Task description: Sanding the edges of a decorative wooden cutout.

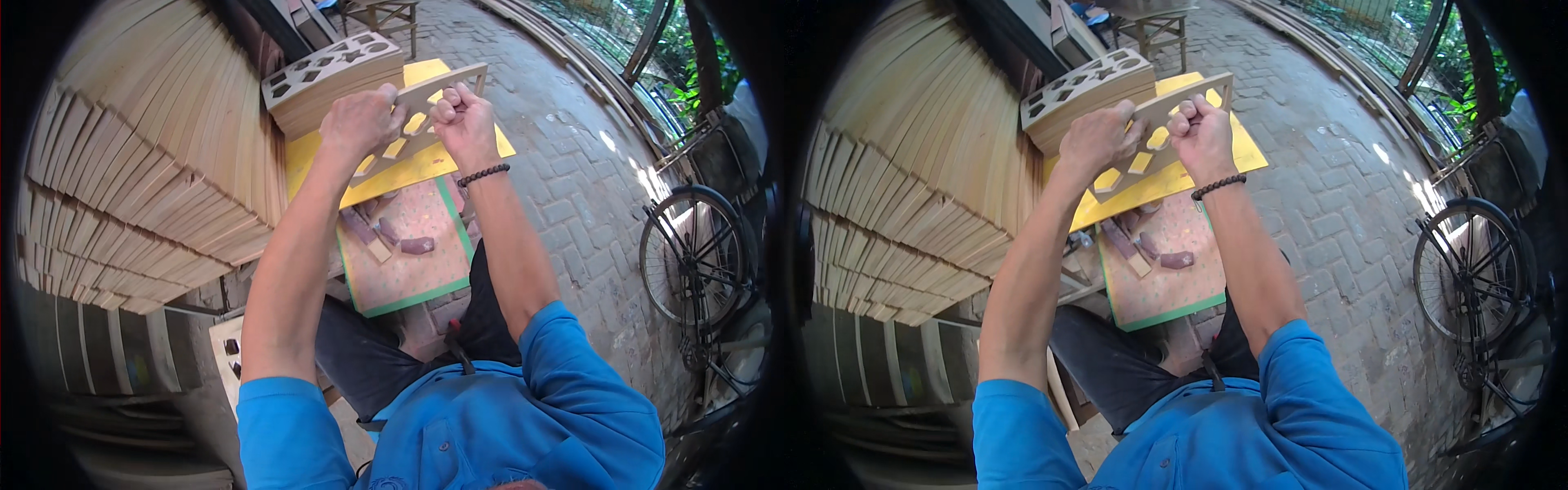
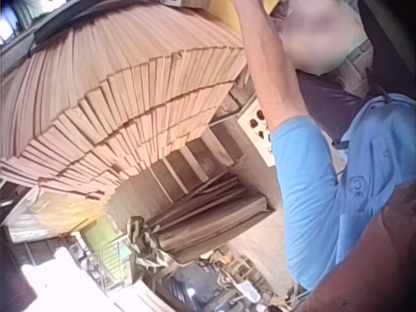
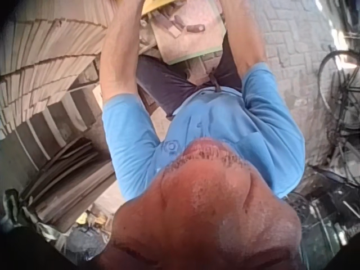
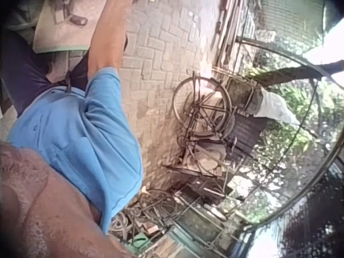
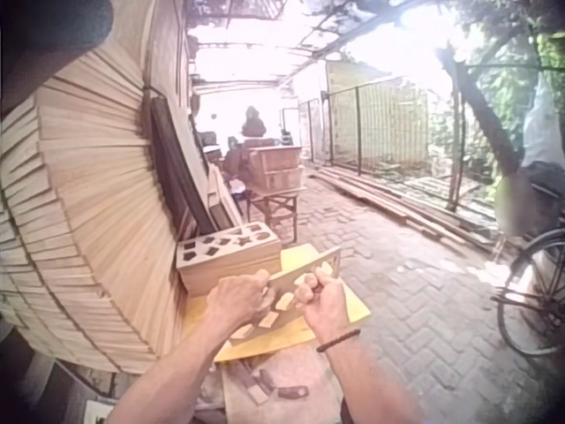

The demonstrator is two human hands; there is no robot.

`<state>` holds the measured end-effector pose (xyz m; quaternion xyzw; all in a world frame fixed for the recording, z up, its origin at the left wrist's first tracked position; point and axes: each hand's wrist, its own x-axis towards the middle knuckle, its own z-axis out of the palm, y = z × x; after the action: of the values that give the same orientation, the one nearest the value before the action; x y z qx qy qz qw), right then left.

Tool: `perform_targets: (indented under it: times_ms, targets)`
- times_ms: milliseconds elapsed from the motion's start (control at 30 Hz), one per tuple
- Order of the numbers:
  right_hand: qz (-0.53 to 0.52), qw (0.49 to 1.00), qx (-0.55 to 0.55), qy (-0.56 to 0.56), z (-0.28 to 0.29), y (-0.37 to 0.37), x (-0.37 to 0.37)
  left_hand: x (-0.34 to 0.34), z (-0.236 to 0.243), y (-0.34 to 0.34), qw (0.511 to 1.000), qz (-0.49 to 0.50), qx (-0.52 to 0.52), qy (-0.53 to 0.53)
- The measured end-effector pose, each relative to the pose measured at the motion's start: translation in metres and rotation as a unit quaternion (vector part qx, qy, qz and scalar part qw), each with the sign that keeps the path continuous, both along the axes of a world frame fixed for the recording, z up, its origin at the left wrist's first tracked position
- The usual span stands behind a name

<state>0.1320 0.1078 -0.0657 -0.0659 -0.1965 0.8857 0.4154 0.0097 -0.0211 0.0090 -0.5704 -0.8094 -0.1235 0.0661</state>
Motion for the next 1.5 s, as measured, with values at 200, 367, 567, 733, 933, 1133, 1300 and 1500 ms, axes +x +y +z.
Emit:
perform_targets:
  times_ms: [200,367,567,733,933,1133,1300,1500]
  targets:
    - [-0.222,0.73,0.548,-0.342,-0.04,-0.004,-0.003,-0.004,-0.003,0.003,1.0,0.007,-0.008,0.002]
    - [-0.259,0.216,0.813,-0.474,-0.025,0.035,0.046,-0.003,-0.001,-0.003,1.0,0.009,-0.024,0.005]
    - [-0.287,0.031,0.836,-0.466,-0.027,0.045,0.054,-0.001,0.002,0.003,0.999,0.009,-0.038,-0.005]
    - [-0.367,0.024,0.845,-0.388,0.009,0.057,0.064,-0.02,-0.005,0.003,0.999,-0.017,-0.018,-0.032]
    - [-0.331,0.269,0.807,-0.407,0.016,-0.004,0.081,-0.069,-0.014,0.007,0.983,-0.148,-0.044,-0.095]
    - [-0.307,0.334,0.803,-0.387,-0.02,-0.041,0.019,-0.044,0.009,0.005,0.986,-0.143,-0.079,-0.038]
    - [-0.293,0.511,0.719,-0.368,-0.044,-0.051,-0.026,-0.037,-0.006,0.002,0.991,-0.109,-0.046,-0.068]
    - [-0.054,0.847,0.412,-0.331,-0.006,-0.08,-0.027,-0.037,-0.01,-0.001,0.995,-0.071,-0.041,-0.063]
